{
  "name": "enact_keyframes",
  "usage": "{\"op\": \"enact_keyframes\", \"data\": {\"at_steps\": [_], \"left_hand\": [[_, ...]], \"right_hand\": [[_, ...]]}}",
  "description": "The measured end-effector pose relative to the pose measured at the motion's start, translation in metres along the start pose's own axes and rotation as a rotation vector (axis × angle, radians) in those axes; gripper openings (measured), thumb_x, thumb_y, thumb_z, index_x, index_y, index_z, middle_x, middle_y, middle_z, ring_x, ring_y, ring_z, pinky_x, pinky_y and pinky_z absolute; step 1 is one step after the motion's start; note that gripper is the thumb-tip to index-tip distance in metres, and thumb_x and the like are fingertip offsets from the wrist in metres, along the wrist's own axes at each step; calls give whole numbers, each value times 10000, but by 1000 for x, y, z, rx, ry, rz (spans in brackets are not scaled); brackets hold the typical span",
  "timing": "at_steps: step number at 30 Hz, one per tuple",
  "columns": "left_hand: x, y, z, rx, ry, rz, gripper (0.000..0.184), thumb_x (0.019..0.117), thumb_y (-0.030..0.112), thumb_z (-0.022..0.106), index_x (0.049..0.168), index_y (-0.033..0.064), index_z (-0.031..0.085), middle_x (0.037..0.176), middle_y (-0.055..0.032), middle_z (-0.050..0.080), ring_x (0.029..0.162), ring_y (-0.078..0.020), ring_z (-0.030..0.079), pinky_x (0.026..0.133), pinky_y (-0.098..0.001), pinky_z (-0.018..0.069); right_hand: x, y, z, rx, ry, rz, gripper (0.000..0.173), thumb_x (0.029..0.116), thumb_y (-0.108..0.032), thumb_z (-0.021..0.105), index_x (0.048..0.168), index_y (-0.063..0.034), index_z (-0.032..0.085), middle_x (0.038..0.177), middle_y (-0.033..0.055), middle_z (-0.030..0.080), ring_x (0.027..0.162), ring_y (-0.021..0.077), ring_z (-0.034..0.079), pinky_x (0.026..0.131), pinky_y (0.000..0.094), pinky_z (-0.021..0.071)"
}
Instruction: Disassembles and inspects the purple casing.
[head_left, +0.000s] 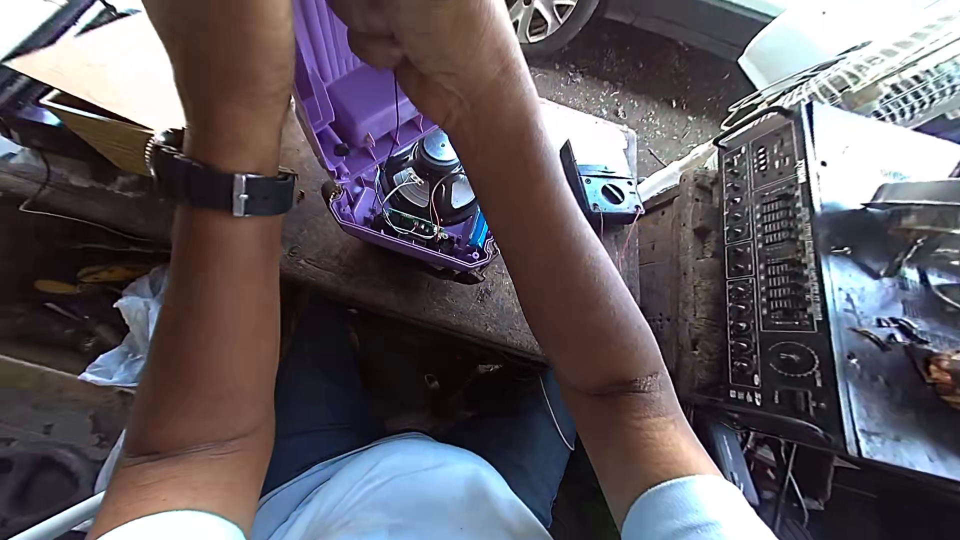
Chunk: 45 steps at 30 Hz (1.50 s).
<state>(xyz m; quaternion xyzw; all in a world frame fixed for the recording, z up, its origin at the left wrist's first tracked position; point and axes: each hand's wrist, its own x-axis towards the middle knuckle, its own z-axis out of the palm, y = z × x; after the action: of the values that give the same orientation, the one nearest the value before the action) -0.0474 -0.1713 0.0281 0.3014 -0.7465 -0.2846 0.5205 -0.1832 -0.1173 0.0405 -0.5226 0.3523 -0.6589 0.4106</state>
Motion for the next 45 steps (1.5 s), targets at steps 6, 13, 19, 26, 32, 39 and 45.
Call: {"op": "enact_keyframes", "data": {"at_steps": [6,13,19,26,32,39,45], "left_hand": [[24,1,0,-281,114,204,278,896,2,541,673,166,522,607,69,514,583,-45,555,564,-251,478],[24,6,25,-114,211,469,201,919,286,715,809,141,631,723,82,601,668,-5,600,616,-244,503],[35,10,33,-3,131,474,234,893,307,727,731,188,605,672,116,566,608,27,557,569,-216,463],[74,-16,23,-107,35,523,252,1017,276,625,1069,61,746,984,7,731,927,-45,676,851,-271,554],[99,-38,25,-36,70,523,269,1013,292,647,1061,43,739,974,-11,726,886,-36,665,830,-255,546],[116,-57,8,-3,107,478,310,1019,342,624,1010,55,741,927,10,722,866,-22,665,824,-263,547],[121,-50,-15,-111,147,352,213,1000,308,644,916,122,706,837,91,674,807,-2,644,783,-260,543]], "right_hand": [[15,-2,7,-68,-68,-55,422,979,52,515,600,-101,412,447,-49,344,382,19,321,388,176,279],[13,10,-1,69,63,-135,394,991,30,470,624,-106,424,465,-43,351,391,22,324,392,179,288],[18,12,-31,99,-54,-210,420,980,56,455,599,-113,411,453,-56,349,392,3,337,393,169,281],[-4,19,-39,-152,-75,-330,163,1034,-59,495,1029,26,634,676,-20,513,495,31,395,436,205,332],[-69,17,-18,-530,-209,-236,149,995,11,539,1049,31,676,817,83,669,646,131,613,595,329,558],[-132,24,-39,-642,-112,-131,144,1004,-32,534,1056,-17,667,788,48,654,652,110,618,593,310,547],[-161,16,-73,-686,-61,58,160,1016,-85,558,1058,-54,708,920,25,698,751,86,650,685,278,578]]}}
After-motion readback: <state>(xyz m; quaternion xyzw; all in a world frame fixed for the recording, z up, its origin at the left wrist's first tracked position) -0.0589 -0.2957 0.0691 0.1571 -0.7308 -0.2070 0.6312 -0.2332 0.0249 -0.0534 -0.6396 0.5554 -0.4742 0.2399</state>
